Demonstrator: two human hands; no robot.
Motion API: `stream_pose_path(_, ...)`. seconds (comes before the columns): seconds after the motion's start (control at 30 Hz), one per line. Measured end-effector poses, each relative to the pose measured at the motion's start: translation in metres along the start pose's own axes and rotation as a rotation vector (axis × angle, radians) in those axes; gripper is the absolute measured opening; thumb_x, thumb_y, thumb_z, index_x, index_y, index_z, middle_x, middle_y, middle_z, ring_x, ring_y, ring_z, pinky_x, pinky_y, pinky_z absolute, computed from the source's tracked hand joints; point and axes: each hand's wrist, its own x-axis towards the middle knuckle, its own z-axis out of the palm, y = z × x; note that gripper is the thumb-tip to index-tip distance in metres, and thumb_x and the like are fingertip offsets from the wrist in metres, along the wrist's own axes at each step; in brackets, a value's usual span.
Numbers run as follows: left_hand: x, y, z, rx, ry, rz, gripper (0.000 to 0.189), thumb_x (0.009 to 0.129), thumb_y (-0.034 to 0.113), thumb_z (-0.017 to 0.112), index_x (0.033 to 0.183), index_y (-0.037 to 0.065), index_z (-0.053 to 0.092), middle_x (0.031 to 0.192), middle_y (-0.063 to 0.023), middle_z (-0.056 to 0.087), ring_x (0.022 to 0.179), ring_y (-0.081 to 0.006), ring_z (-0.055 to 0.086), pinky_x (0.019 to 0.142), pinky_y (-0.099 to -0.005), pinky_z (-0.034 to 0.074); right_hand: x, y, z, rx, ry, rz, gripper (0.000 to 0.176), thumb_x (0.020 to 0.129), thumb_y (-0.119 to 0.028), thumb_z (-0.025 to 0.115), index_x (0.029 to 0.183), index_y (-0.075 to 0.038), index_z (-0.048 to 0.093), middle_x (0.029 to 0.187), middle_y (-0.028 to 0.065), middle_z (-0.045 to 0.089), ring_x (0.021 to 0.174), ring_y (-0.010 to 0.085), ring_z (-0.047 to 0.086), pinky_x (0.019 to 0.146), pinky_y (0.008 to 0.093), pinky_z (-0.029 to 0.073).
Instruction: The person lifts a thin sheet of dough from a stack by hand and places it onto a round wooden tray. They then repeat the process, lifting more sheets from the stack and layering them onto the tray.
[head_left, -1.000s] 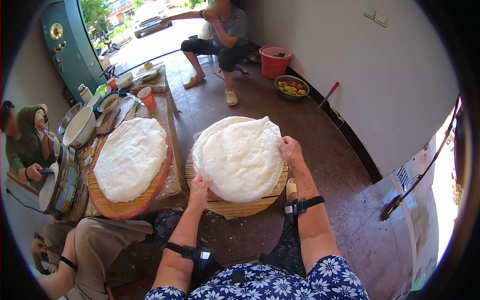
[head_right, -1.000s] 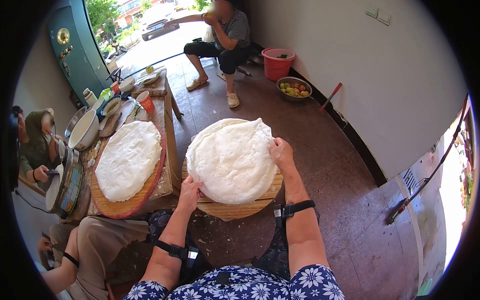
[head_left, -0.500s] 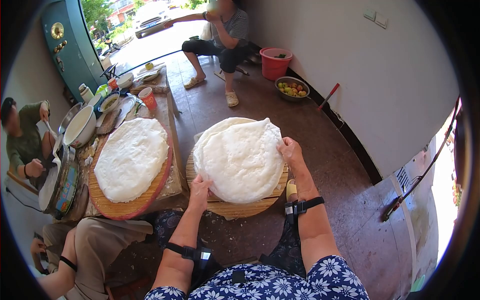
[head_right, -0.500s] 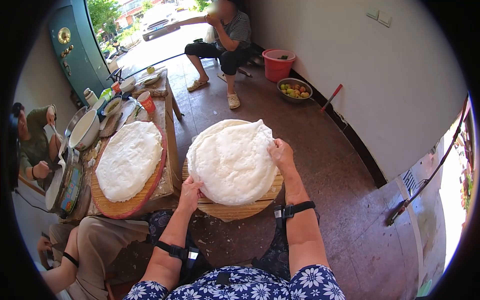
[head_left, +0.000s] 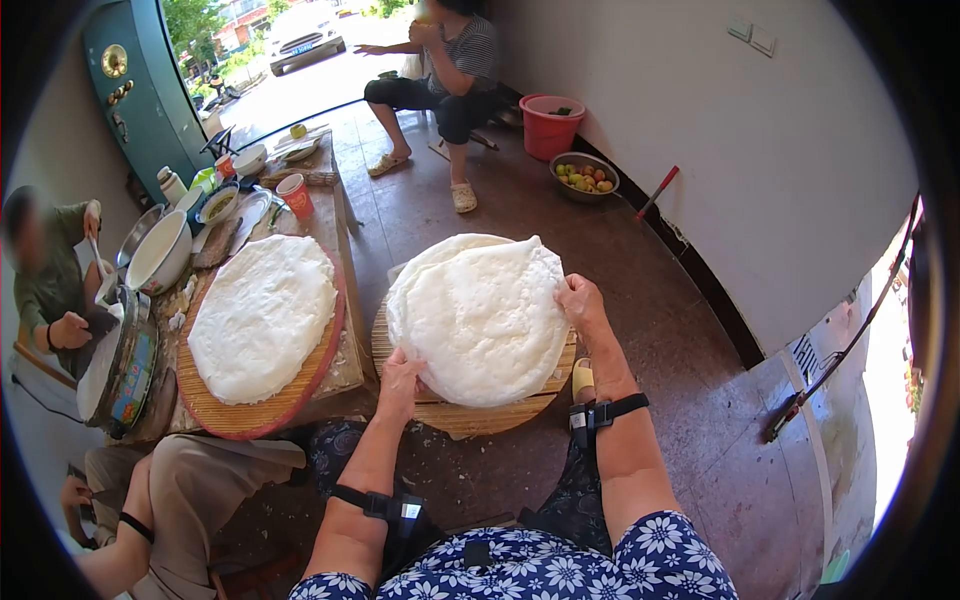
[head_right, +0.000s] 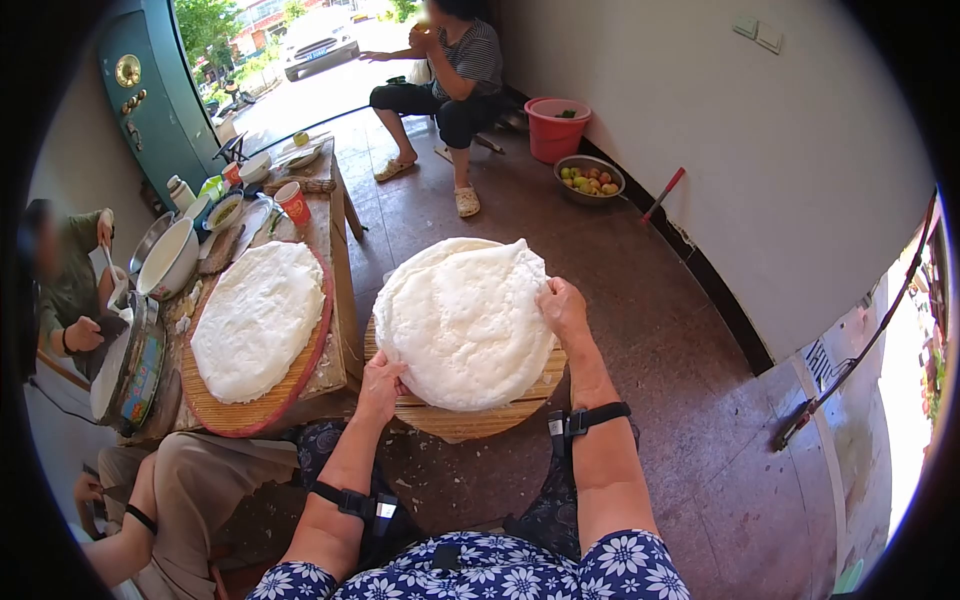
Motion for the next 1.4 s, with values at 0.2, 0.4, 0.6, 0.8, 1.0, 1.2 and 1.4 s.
stream_pose_path(0.2,0.001,0.0,-0.001,0.009,-0.015,0.001,0.031,0.082,0.001,0.048,0.112,0.006,0.054,0.093,-0.0038,0.063,0.07,-0.0123,0.061,0.055,-0.0253,0.051,0.001,0.002,0.0,-0.04,0.002,-0.028,0.023,0.074,-0.013,0.059,0.094,-0.001,0.064,0.087,0.0104,0.066,0.08,0.0187,0.062,0.074,0.0316,0.046)
stream_pose_path(0.4,0.001,-0.002,-0.001,0.008,-0.02,0.009,0.03,0.083,0.001,0.049,0.112,0.005,0.055,0.093,-0.0041,0.063,0.071,-0.0131,0.062,0.056,-0.0261,0.052,0.001,0.002,0.001,-0.021,0.007,-0.041,0.025,0.074,-0.013,0.058,0.095,-0.001,0.064,0.088,0.0115,0.067,0.08,0.0196,0.062,0.075,0.0315,0.047)
stream_pose_path(0.6,0.003,-0.004,-0.003,0.027,-0.028,0.01,0.03,0.083,0.002,0.049,0.111,0.005,0.055,0.095,-0.0045,0.063,0.073,-0.0142,0.063,0.059,-0.0276,0.054,0.004,0.006,0.002,-0.006,0.0,-0.031,0.025,0.074,-0.013,0.059,0.096,-0.001,0.064,0.088,0.011,0.067,0.08,0.019,0.063,0.074,0.0311,0.047)
stream_pose_path(0.8,0.004,-0.004,-0.003,0.033,-0.022,0.009,0.031,0.083,0.002,0.05,0.113,0.005,0.054,0.096,-0.0044,0.063,0.074,-0.0142,0.063,0.059,-0.0276,0.054,0.005,0.007,0.003,-0.013,-0.002,-0.027,0.025,0.075,-0.013,0.059,0.096,-0.001,0.064,0.088,0.0105,0.067,0.08,0.0185,0.063,0.074,0.0308,0.047)
stream_pose_path(1.0,0.003,-0.003,-0.003,0.039,-0.022,0.007,0.032,0.082,0.002,0.05,0.114,0.006,0.054,0.096,-0.0041,0.063,0.075,-0.0139,0.063,0.059,-0.0275,0.054,0.001,0.0,0.0,-0.033,-0.008,-0.01,0.025,0.075,-0.013,0.059,0.097,-0.001,0.064,0.088,0.0102,0.067,0.08,0.0178,0.062,0.074,0.0307,0.047)
stream_pose_path(1.2,0.003,-0.004,-0.003,0.033,-0.017,0.0,0.031,0.082,0.002,0.05,0.113,0.006,0.055,0.096,-0.0041,0.063,0.075,-0.014,0.063,0.059,-0.0275,0.054,0.003,0.005,0.001,-0.01,-0.012,-0.028,0.025,0.075,-0.012,0.059,0.096,-0.001,0.064,0.088,0.0098,0.067,0.08,0.0175,0.062,0.075,0.0303,0.047)
stream_pose_path(1.4,0.002,-0.002,-0.002,0.035,-0.021,0.0,0.03,0.082,0.002,0.05,0.112,0.006,0.055,0.097,-0.0046,0.063,0.076,-0.0146,0.063,0.061,-0.028,0.055,0.002,0.003,0.001,-0.002,-0.003,-0.045,0.022,0.075,-0.012,0.059,0.093,-0.001,0.063,0.084,0.0082,0.066,0.077,0.0163,0.061,0.072,0.0303,0.047)
